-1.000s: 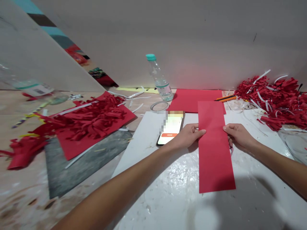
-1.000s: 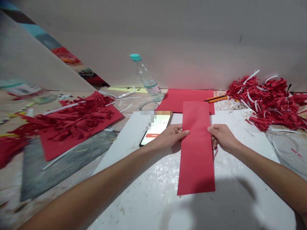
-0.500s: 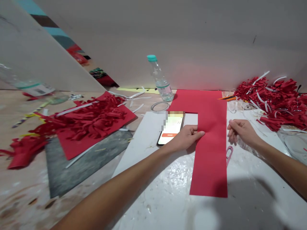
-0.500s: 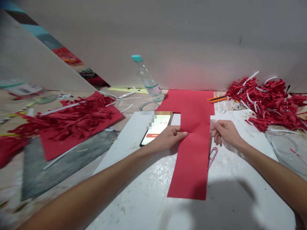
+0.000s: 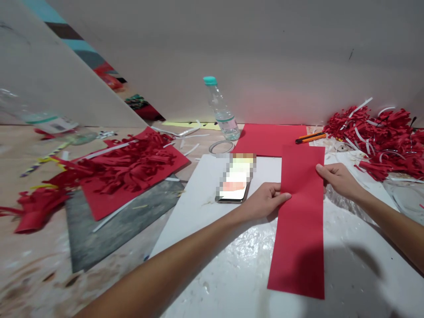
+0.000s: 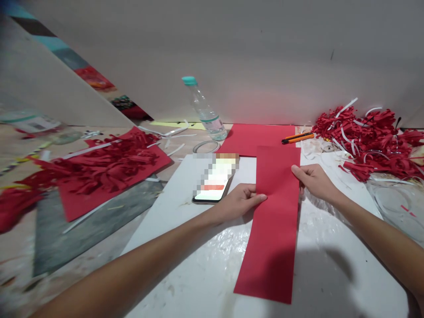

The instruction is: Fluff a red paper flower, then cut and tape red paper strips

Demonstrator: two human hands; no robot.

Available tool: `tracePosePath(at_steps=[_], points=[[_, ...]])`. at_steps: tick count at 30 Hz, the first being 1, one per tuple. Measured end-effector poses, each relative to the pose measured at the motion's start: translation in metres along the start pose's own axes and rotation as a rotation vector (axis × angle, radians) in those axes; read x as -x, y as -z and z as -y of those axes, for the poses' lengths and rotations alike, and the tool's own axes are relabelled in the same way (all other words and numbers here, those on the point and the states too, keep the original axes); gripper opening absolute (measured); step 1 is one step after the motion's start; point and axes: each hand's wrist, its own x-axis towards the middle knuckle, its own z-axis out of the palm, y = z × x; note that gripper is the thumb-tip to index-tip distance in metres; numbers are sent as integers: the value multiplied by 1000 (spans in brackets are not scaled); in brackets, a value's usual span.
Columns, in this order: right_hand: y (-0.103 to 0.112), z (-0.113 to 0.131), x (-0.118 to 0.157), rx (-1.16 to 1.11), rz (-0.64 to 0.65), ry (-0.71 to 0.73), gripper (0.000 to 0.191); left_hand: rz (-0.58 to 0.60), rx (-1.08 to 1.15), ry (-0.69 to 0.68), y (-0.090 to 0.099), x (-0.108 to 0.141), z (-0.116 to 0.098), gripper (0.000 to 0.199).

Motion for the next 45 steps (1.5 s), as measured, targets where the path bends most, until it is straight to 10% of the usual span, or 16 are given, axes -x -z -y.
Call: tracePosePath(at_steps=[24,34,45], points=[[8,14,3,-152,-392,177,38,123,-335,-47,-3,4,-5,35],[6,8,1,-413,-219,83,38,122,-275,-33,-4,5,-2,32],[9,36,23,-367,-198,140,20,-268,-227,-439,-16,1,-87,23]])
